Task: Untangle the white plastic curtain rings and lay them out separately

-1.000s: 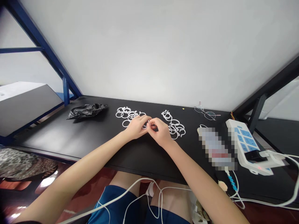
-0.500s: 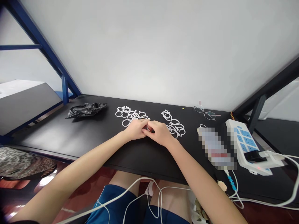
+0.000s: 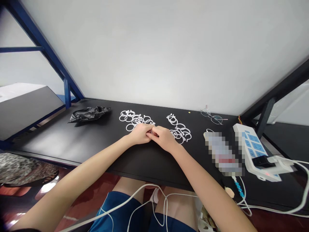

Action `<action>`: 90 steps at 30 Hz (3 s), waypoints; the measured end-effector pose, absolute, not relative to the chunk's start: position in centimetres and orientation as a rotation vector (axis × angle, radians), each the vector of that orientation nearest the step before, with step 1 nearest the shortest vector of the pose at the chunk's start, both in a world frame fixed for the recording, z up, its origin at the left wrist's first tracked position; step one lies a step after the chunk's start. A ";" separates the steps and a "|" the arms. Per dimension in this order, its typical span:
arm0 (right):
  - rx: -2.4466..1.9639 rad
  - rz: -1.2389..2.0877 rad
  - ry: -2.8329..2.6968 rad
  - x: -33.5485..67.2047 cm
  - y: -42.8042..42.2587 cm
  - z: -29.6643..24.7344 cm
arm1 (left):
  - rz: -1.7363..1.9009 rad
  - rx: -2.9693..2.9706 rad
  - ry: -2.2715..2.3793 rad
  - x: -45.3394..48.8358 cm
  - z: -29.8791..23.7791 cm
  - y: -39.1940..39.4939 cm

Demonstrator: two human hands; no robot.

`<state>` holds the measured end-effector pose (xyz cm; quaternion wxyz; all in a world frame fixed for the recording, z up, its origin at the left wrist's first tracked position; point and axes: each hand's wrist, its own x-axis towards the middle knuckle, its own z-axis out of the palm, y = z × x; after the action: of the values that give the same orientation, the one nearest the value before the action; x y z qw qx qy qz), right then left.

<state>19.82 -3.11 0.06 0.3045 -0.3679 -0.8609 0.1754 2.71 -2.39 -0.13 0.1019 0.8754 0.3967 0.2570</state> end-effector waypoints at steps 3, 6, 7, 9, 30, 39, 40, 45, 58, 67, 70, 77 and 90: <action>-0.991 0.478 -2.278 19.8 -3.1 0.0 | 0.760 2.563 1.181 2.7 -0.2 -2.4; -1.003 0.468 -2.276 19.8 -3.1 0.0 | 0.750 2.560 1.192 2.7 -0.2 -2.4; -1.006 0.461 -2.280 19.8 -3.1 0.0 | 0.738 2.559 1.199 2.7 -0.2 -2.4; -1.011 0.446 -2.296 19.7 -3.1 0.0 | 0.707 2.556 1.205 2.6 -0.2 -2.4; -0.994 0.404 -2.340 19.6 -3.2 -0.1 | 0.636 2.591 1.237 2.6 -0.3 -2.1; -0.968 0.442 -2.298 19.6 -3.2 -0.1 | 0.661 2.598 1.231 2.6 -0.1 -2.3; -0.970 0.449 -2.290 19.6 -3.2 -0.1 | 0.668 2.598 1.225 2.6 -0.1 -2.3; -0.989 0.508 -2.251 19.6 -3.3 0.2 | 0.709 2.594 1.226 2.7 -0.1 -2.4; -1.022 0.468 -2.099 20.0 -2.8 0.0 | 1.000 2.490 1.164 2.6 -0.4 -2.2; -1.035 0.424 -2.082 20.1 -2.4 -0.2 | 1.044 2.509 0.975 2.3 -0.5 -2.0; -1.031 0.412 -2.083 20.2 -2.4 -0.2 | 1.060 2.498 0.976 2.3 -0.4 -2.0; -1.022 0.355 -1.991 20.8 -2.2 0.4 | 1.070 2.477 1.005 2.2 -0.3 -2.1; -1.357 -0.068 -2.091 24.1 1.1 -1.5 | 1.037 2.537 1.179 2.3 -0.2 -2.1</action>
<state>24.06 1.14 -1.51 0.3184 -0.5159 -0.7949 -0.0260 2.30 -2.08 -0.19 0.0788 0.8477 0.3938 0.3465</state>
